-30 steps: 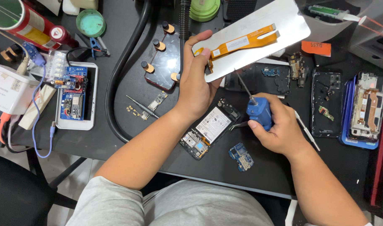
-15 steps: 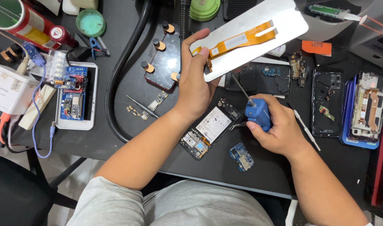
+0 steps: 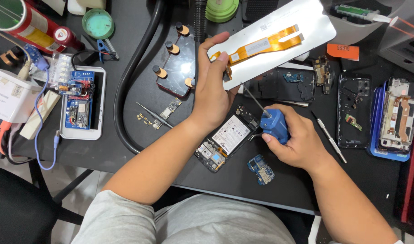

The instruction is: The person uses a blue electric screwdriver to remove screws from a disassembled smartphone chassis and a separate screen assembly. They then use a metal spudger to pry and separate components within the phone frame.

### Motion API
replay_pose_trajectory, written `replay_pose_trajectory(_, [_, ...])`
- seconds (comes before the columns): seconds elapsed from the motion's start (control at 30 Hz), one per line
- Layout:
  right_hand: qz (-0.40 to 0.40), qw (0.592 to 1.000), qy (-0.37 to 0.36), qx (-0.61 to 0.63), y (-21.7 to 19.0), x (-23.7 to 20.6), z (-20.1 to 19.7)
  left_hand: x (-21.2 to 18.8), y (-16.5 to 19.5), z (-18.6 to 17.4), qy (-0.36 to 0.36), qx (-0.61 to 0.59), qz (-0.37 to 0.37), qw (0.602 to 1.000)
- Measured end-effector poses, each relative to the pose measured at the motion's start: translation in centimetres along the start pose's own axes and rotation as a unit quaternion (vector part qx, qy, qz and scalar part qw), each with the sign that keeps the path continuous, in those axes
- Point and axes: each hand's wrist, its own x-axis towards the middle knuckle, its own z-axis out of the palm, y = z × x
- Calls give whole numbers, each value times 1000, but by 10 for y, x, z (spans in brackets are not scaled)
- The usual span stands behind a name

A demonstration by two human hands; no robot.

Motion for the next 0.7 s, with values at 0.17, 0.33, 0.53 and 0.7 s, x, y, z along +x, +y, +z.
replay_pose_trajectory(0.17, [-11,1000,-5,-2,0,0,1,-1,0,2,-13,-4,4,1000])
replay_pose_trajectory(0.33, [-13,1000,-10,-5,-1,0,2,-1,2,3,-22,-14,-3,1000])
replay_pose_trajectory(0.53, [-17,1000,-15,-4,-1,1,2,0,-3,1,-23,-23,-5,999])
replay_pose_trajectory(0.7, [-12,1000,-22,-6,-2,1,2,-1,-4,0,-5,9,-6,1000])
